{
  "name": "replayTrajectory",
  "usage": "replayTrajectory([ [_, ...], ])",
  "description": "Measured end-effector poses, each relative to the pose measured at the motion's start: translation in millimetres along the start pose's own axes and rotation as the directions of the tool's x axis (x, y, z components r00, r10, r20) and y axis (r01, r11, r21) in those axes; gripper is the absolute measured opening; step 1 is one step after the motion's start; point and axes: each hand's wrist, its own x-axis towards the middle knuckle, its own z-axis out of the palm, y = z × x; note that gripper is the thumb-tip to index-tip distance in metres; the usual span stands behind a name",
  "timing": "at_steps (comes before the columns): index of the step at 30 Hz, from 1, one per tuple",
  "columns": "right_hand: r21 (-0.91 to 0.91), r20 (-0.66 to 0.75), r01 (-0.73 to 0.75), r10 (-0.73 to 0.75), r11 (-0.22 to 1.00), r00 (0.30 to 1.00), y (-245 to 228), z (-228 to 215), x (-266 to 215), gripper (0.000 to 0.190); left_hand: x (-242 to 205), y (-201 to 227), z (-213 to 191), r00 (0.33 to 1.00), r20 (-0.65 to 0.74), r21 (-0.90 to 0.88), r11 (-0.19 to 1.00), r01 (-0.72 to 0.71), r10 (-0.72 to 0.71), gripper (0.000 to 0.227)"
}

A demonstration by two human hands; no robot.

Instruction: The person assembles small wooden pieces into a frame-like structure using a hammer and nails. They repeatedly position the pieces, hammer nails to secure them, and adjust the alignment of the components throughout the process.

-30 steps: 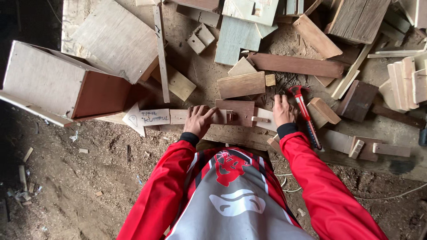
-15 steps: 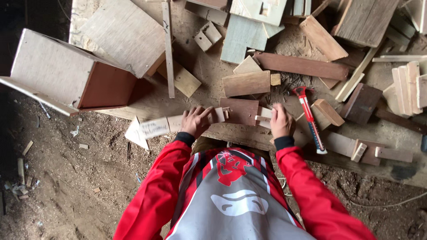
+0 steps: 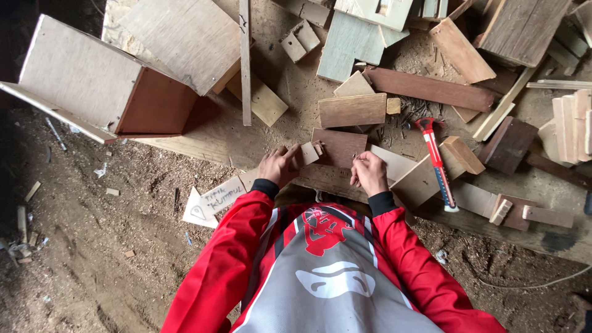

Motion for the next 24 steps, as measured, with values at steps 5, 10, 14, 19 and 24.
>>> replayTrajectory([
  [5, -0.147, -0.02, 0.07, -0.074, 0.987, 0.997, 0.1, -0.4, 4.6, 0.01, 0.0, -6.9, 17.6, 0.998, 0.058, -0.01, 1.0, 0.02, -0.02, 0.09],
  [10, -0.283, -0.03, 0.392, -0.416, 0.875, 0.909, -4.6, 19.4, 5.2, 0.008, -0.6, -11.7, 23.5, 0.996, 0.093, -0.021, 1.0, 0.02, -0.018, 0.09],
  [14, -0.146, 0.021, 0.398, -0.399, 0.906, 0.917, -16.6, 41.1, 6.8, 0.017, 13.3, -14.4, 10.8, 0.994, 0.022, 0.099, 0.989, -0.11, 0.108, 0.094],
  [19, -0.272, 0.032, 0.403, -0.411, 0.874, 0.911, -35.8, 58.7, -1.2, 0.036, 30.6, -7.5, -5.5, 0.976, 0.214, 0.124, 0.99, -0.074, 0.046, 0.097],
  [24, -0.385, -0.052, 0.456, -0.512, 0.803, 0.858, -48.4, 67.4, -0.9, 0.014, 34.4, -0.9, 0.2, 0.989, 0.149, 0.052, 0.999, -0.012, 0.005, 0.098],
])
